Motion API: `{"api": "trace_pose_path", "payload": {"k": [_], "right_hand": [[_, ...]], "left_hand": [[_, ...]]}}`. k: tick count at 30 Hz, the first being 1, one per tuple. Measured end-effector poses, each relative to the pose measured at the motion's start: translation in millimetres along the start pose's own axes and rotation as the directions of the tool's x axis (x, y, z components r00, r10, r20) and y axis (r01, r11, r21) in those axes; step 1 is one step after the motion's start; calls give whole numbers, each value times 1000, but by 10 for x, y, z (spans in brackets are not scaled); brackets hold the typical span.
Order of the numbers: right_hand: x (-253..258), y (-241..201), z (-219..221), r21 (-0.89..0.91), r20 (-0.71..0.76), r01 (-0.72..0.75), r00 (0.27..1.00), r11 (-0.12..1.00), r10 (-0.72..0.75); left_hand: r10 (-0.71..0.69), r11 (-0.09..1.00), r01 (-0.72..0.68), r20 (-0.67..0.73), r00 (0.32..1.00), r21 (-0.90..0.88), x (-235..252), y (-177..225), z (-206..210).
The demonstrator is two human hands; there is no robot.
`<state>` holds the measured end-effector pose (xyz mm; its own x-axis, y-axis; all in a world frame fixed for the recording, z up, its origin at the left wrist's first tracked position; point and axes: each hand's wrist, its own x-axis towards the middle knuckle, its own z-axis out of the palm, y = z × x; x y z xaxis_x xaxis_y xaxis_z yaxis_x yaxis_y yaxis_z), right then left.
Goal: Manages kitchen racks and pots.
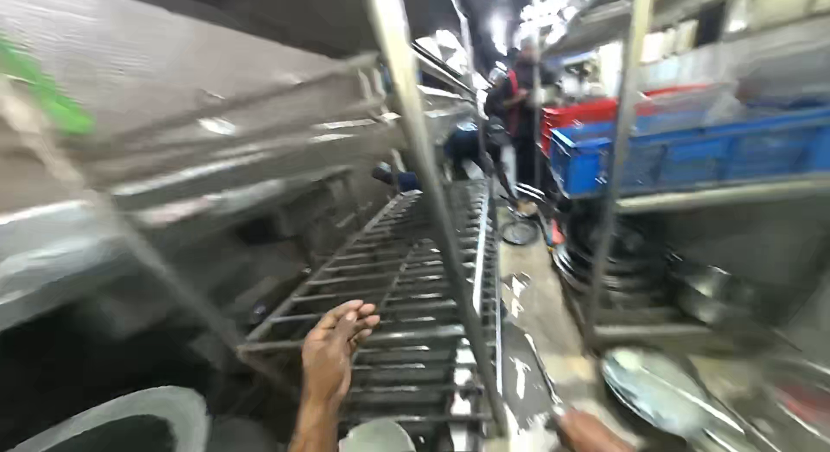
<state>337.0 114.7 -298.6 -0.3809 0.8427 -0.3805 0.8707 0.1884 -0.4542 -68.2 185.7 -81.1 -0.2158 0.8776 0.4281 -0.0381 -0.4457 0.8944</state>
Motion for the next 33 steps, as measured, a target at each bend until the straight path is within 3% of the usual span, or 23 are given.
{"api": "trace_pose_path", "payload": {"k": [7,9,11,12,13,16,17,18,25,33], "right_hand": [[13,3,4,7,73,-72,995,997,72],[3,11,-17,-5,80,-86,993,996,86],[0,5,-34,-13,92,-87,992,996,88],[3,-5,-38,-10,94,-87,992,996,87],[14,-11,-38,-8,97,-84,992,996,85],[50,-22,-35,-12,114,-85,990,996,86],[53,-33,-42,-19,124,-89,988,996,91],[51,-47,-52,-23,130,-91,987,996,93],[58,-86,-80,-22,146,-84,985,996,86],[26,-50,-92,-13,144,-88,986,996,89]], "left_hand": [[-134,989,143,167,977,-46,-881,-912,697],[-114,989,85,254,960,123,-989,-1064,792],[-132,909,-56,411,902,413,-1045,-1193,813],[-203,838,-119,507,837,532,-1056,-1251,805],[-331,773,-153,598,730,615,-1056,-1282,805],[-676,630,-229,669,310,742,-1105,-1311,887],[-728,597,-252,646,227,762,-1148,-1311,918],[-746,587,-267,638,189,765,-1185,-1309,933],[-683,627,-230,667,297,744,-1140,-1275,821],[-687,621,-243,667,289,745,-1144,-1280,831]]}}
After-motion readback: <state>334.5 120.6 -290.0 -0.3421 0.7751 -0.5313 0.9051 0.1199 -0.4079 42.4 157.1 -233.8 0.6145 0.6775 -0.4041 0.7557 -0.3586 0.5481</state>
